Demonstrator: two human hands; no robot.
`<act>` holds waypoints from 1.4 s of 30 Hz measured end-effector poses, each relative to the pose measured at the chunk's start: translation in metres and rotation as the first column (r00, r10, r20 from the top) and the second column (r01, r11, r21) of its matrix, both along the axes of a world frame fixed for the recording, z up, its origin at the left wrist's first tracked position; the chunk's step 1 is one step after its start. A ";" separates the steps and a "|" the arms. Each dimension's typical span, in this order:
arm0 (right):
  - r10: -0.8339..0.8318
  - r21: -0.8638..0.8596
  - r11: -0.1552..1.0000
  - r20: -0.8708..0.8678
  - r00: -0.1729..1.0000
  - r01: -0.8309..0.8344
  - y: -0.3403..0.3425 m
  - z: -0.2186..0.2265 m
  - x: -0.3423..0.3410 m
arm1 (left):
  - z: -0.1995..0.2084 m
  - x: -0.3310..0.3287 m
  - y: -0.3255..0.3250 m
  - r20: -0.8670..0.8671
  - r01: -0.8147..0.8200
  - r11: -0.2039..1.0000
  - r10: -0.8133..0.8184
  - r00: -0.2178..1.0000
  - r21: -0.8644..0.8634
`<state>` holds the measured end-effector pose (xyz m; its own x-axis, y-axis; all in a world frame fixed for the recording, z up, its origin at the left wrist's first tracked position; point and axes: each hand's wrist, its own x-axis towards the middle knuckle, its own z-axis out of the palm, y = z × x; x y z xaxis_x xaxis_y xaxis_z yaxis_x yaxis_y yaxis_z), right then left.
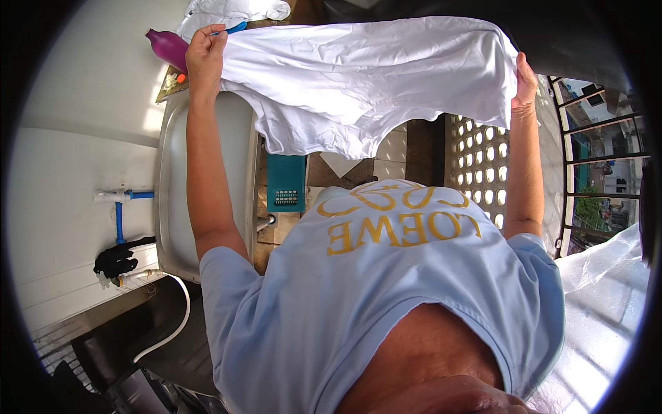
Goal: The person washes white garments by hand in a basin of soapy water, scrubbing them with a bar of soap, and سپس puts them into a washing machine.
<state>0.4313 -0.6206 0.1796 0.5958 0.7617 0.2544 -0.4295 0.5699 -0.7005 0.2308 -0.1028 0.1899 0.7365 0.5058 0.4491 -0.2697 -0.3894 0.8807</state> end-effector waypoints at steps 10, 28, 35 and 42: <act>-0.216 0.004 0.976 -0.021 0.976 0.216 0.017 0.020 0.077 | -0.039 0.025 0.032 0.046 -0.045 0.996 0.049 0.998 -0.079; -0.173 0.119 0.979 0.061 0.983 0.165 0.172 0.187 0.012 | -0.109 0.097 -0.155 0.009 0.332 0.862 -0.356 0.934 -0.382; -0.371 0.198 0.911 0.006 0.929 0.362 0.107 0.199 0.039 | -0.042 0.091 -0.121 -0.154 0.308 0.792 -0.267 0.951 0.528; -0.511 -0.156 0.817 0.250 0.822 0.555 0.049 0.171 0.041 | 0.054 0.101 -0.002 -0.190 0.274 0.962 -0.270 0.944 -0.001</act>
<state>0.4718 -0.5717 0.3504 0.8810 0.3861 0.2734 0.0506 0.4978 -0.8658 0.3323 -0.1051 0.2438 0.9164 0.2650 0.3001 -0.1999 -0.3465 0.9165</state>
